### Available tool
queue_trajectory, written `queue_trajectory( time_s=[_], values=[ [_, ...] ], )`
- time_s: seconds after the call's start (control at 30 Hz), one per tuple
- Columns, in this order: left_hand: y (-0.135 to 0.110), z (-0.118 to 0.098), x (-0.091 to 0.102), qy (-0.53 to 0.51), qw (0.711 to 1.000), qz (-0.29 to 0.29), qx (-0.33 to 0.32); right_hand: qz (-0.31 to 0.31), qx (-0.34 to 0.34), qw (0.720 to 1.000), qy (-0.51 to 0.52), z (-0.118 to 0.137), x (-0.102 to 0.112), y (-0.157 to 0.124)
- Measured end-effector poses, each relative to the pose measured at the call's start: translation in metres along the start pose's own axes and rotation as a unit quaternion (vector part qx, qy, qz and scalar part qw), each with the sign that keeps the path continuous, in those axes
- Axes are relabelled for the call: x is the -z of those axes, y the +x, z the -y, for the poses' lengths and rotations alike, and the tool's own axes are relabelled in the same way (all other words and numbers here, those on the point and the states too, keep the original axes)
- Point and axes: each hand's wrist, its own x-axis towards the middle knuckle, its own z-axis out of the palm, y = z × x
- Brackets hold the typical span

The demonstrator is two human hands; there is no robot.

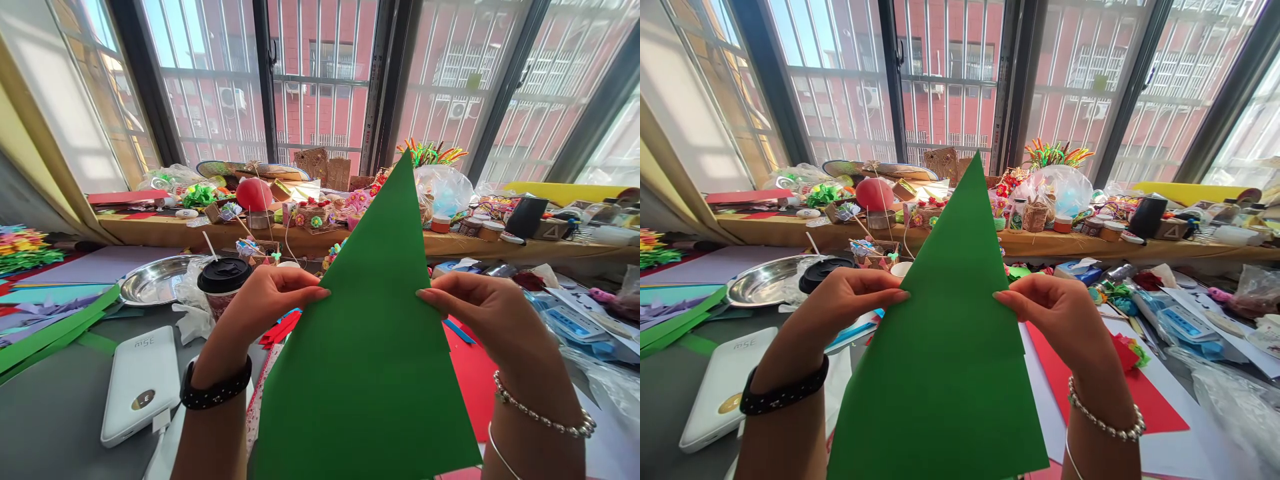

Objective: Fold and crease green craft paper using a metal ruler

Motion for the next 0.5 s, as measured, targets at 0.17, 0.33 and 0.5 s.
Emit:
queue_trajectory(
  time_s=[0.17,0.33,0.5],
  values=[
    [0.001,0.0015,0.0012,0.005,1.0,0.005,0.003,0.002,0.003,1.0,-0.013,-0.0001,-0.0009,-0.0007],
    [0.0008,0.0011,0.0008,-0.01,1.0,0.007,0.004,0.004,0.009,1.0,-0.024,-0.0014,-0.0007,-0.0011],
    [-0.0002,-0.0002,0.0005,0.005,1.0,-0.014,0.007,0.012,0.007,1.0,-0.027,0.0002,-0.0007,-0.0022]
  ],
)
